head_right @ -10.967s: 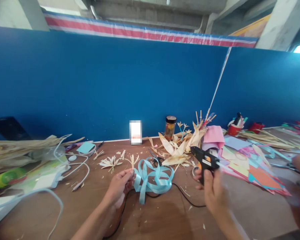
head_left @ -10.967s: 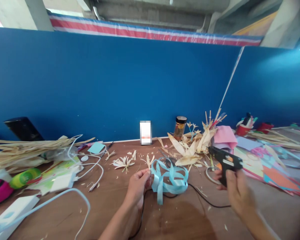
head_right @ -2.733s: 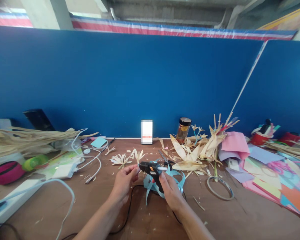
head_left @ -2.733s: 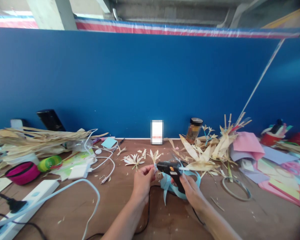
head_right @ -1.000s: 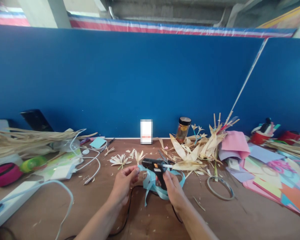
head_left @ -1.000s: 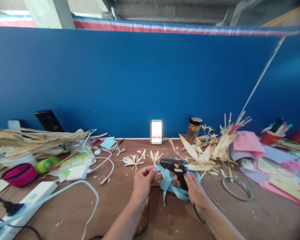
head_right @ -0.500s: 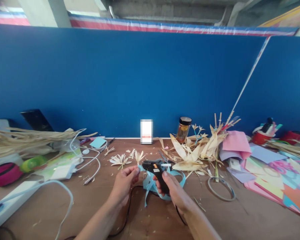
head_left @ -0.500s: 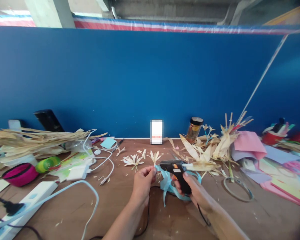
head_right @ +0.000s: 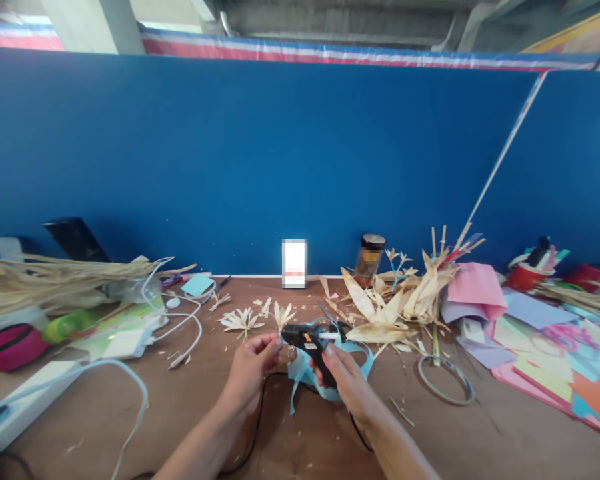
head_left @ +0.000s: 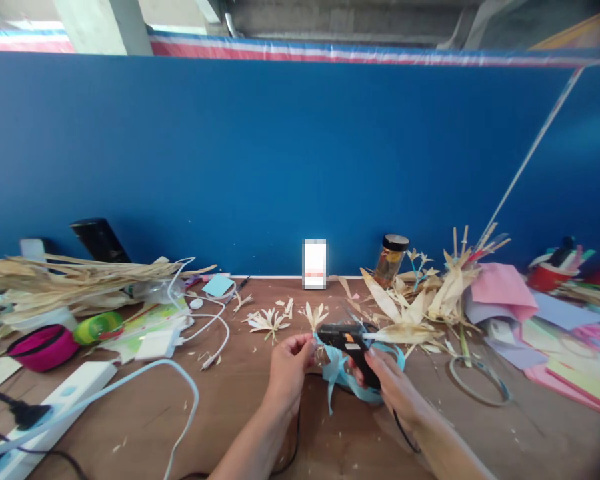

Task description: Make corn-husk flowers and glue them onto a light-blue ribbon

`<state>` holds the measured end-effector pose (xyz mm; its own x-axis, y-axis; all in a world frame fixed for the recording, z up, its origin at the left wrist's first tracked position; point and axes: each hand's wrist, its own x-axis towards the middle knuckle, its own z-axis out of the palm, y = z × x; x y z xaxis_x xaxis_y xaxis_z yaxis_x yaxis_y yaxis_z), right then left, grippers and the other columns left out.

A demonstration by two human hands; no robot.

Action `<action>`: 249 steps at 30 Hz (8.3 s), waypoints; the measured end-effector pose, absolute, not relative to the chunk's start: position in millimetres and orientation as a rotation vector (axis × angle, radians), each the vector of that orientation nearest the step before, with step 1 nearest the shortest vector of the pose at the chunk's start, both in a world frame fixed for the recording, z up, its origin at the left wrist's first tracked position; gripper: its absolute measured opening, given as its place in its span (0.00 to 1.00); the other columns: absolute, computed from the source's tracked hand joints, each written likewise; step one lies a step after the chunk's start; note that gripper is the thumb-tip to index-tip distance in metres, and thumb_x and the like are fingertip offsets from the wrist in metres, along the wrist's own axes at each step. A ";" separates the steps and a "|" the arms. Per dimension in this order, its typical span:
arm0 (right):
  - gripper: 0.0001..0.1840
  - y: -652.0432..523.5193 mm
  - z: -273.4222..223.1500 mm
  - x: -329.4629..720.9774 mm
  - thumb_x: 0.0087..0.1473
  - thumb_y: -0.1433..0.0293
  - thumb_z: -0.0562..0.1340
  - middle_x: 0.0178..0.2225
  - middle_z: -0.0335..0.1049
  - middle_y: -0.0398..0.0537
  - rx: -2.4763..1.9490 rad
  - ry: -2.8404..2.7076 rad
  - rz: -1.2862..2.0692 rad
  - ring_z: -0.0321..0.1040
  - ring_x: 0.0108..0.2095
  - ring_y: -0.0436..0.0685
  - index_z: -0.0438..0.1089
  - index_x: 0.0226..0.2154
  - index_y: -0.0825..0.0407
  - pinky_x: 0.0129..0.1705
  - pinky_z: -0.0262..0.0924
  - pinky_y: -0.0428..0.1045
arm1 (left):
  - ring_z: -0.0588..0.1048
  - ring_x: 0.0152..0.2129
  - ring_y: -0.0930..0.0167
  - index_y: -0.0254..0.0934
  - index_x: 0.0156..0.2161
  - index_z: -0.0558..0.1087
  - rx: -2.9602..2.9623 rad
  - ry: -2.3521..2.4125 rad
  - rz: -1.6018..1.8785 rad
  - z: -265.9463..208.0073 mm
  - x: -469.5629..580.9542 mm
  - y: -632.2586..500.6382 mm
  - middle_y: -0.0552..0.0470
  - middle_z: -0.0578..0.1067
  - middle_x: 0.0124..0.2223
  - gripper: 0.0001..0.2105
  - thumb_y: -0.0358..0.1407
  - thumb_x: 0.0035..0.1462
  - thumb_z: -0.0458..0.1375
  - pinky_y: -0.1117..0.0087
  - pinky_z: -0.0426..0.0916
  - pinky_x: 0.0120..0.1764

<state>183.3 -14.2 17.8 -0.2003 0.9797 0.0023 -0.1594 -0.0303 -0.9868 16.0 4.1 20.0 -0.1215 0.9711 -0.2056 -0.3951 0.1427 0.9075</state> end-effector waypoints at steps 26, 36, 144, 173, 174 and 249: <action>0.20 -14.2 18.3 183.4 0.49 0.54 0.57 0.19 0.61 0.42 -1.013 -1.242 1.356 0.56 0.21 0.47 0.64 0.23 0.55 0.24 0.51 0.43 | 0.67 0.17 0.78 0.31 0.27 0.75 0.736 1.089 1.367 23.0 15.8 2.6 0.53 0.73 0.22 0.09 0.35 0.38 0.64 0.78 0.61 0.23; 0.22 -19.0 25.7 184.0 0.49 0.52 0.57 0.20 0.61 0.43 -1.011 -1.215 1.412 0.57 0.21 0.48 0.66 0.25 0.56 0.24 0.52 0.44 | 0.66 0.17 0.78 0.30 0.27 0.76 0.770 1.132 1.403 21.4 14.5 4.8 0.54 0.72 0.21 0.10 0.35 0.38 0.63 0.77 0.61 0.24; 0.22 0.0 27.0 196.1 0.56 0.56 0.46 0.23 0.66 0.45 -1.343 -1.985 0.690 0.63 0.26 0.53 0.65 0.27 0.54 0.28 0.57 0.45 | 0.61 0.14 0.80 0.30 0.26 0.74 0.815 1.125 1.376 12.5 17.1 7.4 0.56 0.68 0.17 0.09 0.37 0.41 0.62 0.79 0.56 0.19; 0.23 1.8 25.2 198.7 0.56 0.55 0.46 0.23 0.66 0.46 -1.376 -1.990 0.672 0.62 0.25 0.53 0.65 0.26 0.55 0.27 0.57 0.46 | 0.62 0.14 0.79 0.30 0.26 0.75 0.805 1.119 1.385 13.8 18.2 7.2 0.55 0.70 0.18 0.12 0.39 0.38 0.63 0.78 0.56 0.19; 0.23 1.5 25.4 198.4 0.56 0.56 0.46 0.23 0.66 0.46 -1.365 -2.002 0.656 0.62 0.25 0.53 0.64 0.26 0.54 0.27 0.57 0.46 | 0.62 0.14 0.79 0.30 0.26 0.75 0.804 1.120 1.389 13.9 18.0 7.3 0.55 0.69 0.17 0.12 0.39 0.38 0.63 0.78 0.55 0.19; 0.21 -1.5 31.2 193.7 0.57 0.58 0.46 0.21 0.64 0.43 -1.287 -2.145 0.539 0.59 0.23 0.52 0.66 0.30 0.55 0.24 0.52 0.44 | 0.61 0.14 0.81 0.29 0.28 0.75 0.746 1.126 1.375 16.9 16.1 7.0 0.55 0.69 0.18 0.10 0.35 0.39 0.63 0.79 0.55 0.19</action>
